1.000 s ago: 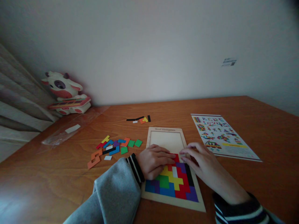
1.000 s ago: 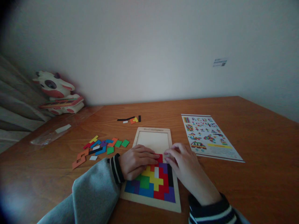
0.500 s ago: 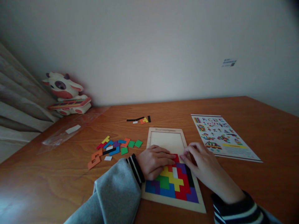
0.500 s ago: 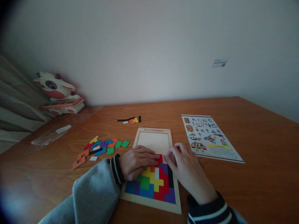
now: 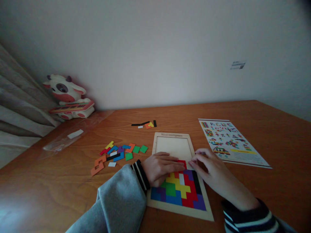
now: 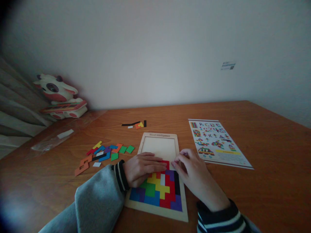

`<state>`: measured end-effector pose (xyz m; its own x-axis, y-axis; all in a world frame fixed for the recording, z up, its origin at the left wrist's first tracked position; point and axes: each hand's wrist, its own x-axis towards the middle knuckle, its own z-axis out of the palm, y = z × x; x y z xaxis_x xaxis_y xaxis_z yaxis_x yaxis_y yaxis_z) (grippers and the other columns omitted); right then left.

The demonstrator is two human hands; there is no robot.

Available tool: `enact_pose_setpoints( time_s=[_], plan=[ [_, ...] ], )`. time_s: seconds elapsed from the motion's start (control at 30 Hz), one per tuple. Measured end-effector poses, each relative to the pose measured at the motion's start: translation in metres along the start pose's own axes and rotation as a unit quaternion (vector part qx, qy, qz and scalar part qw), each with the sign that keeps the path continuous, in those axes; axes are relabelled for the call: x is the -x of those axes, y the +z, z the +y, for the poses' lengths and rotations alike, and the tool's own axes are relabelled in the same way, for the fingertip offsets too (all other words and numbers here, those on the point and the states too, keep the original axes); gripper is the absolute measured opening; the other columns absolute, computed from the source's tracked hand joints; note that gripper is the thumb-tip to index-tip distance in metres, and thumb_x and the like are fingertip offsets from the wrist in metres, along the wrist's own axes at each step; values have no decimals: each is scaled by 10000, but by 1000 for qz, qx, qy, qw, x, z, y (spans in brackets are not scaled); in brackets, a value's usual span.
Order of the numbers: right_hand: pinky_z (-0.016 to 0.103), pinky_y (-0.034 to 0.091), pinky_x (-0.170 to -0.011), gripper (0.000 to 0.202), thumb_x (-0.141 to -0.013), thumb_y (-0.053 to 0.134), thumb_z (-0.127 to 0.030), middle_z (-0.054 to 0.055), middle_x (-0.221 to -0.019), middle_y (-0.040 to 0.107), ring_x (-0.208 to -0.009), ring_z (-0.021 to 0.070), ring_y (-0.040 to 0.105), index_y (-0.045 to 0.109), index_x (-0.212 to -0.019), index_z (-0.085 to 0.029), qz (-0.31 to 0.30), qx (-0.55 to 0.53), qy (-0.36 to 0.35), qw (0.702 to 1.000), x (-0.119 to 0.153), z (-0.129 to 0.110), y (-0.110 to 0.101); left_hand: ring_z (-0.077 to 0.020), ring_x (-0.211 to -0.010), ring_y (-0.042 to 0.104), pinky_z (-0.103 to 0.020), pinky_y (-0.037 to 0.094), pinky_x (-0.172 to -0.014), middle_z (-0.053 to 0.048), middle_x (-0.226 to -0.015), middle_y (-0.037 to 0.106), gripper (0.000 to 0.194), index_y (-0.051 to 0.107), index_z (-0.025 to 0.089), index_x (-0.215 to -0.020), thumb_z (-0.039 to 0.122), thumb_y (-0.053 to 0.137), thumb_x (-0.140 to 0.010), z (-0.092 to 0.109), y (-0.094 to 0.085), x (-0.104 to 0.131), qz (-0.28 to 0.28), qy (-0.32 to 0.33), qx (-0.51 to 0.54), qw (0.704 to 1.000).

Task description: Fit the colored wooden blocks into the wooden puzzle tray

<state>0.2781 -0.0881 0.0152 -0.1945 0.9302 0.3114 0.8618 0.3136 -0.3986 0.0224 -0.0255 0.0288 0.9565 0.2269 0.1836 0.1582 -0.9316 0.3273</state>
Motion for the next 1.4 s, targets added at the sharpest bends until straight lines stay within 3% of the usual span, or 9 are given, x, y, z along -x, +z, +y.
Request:
enact_pose_setpoints(
  time_s=[0.27, 0.43, 0.6, 0.73, 0.87, 0.97, 1.1, 1.27, 1.4],
  plan=[
    [397, 530, -803, 206, -933, 511, -370, 73, -986, 592, -866, 219, 640, 636, -843, -234, 1, -1, -13, 1000, 1, 2, 2, -223, -1369, 428, -438, 342, -1144, -40, -1484, 463, 628, 396, 213, -1419, 142, 416, -796, -1, 0, 0, 22, 29, -7, 999],
    [403, 525, -787, 263, -963, 434, -417, 71, -944, 607, -847, 226, 637, 606, -882, -235, 11, -17, -3, 1000, 0, 5, 4, -253, -1334, 432, -438, 385, -1106, -78, -1462, 480, 458, 540, 187, -1295, 205, 416, -855, 1, 0, 0, 105, 5, -34, 994],
    [433, 527, -825, 287, -960, 408, -433, 94, -992, 638, -914, 254, 646, 613, -1010, -238, 29, -22, -11, 999, 1, 12, 6, -254, -1215, 506, -452, 439, -1004, -92, -1368, 563, 377, 599, 189, -1198, 179, 448, -853, -9, -4, 11, 173, -118, -102, 973],
    [418, 544, -807, 315, -950, 407, -459, 96, -1003, 656, -902, 256, 664, 623, -1018, -240, 42, -13, -21, 999, 2, 15, 7, -308, -1259, 472, -521, 401, -1025, -124, -1402, 517, 396, 590, 201, -1236, 312, 543, -859, -23, -14, 39, 188, -255, -162, 935],
    [413, 538, -840, 340, -956, 396, -491, 85, -1018, 666, -946, 258, 662, 617, -1048, -250, 47, -12, -12, 999, 3, 16, 11, -484, -1376, 286, -735, 232, -1033, -215, -1539, 300, 905, 414, 198, -1443, 716, 617, -729, -28, -15, 74, 176, -420, -188, 870],
    [427, 505, -904, 357, -964, 374, -511, 82, -1056, 655, -1010, 261, 635, 601, -1075, -259, 43, -19, -10, 999, 6, 18, 16, -500, -1394, 254, -766, 152, -1038, -215, -1549, 287, 963, 382, 231, -1470, 840, 481, -731, -30, -9, 90, 125, -497, -186, 838],
    [431, 461, -963, 362, -973, 356, -515, 78, -1092, 646, -1057, 255, 609, 585, -1092, -262, 62, -40, 2, 997, 8, 20, 21, -371, -1426, 294, -610, 183, -1149, -180, -1545, 322, 756, 440, 207, -1436, 717, 392, -881, -36, -4, 92, 109, -489, -193, 844],
    [418, 469, -924, 356, -972, 363, -513, 76, -1033, 657, -1017, 252, 611, 600, -1019, -250, 78, -65, 32, 994, 2, 19, 22, -296, -1389, 389, -482, 290, -1165, -147, -1489, 434, 547, 534, 168, -1352, 519, 463, -937, -42, -8, 88, 128, -414, -148, 889],
    [396, 462, -904, 365, -980, 361, -503, 81, -979, 674, -973, 245, 619, 602, -969, -229, 90, -74, 53, 992, -8, 18, 23, -320, -1381, 386, -512, 256, -1168, -145, -1478, 444, 631, 545, 201, -1341, 590, 564, -845, -42, -10, 89, 164, -404, -163, 885]
  ],
)
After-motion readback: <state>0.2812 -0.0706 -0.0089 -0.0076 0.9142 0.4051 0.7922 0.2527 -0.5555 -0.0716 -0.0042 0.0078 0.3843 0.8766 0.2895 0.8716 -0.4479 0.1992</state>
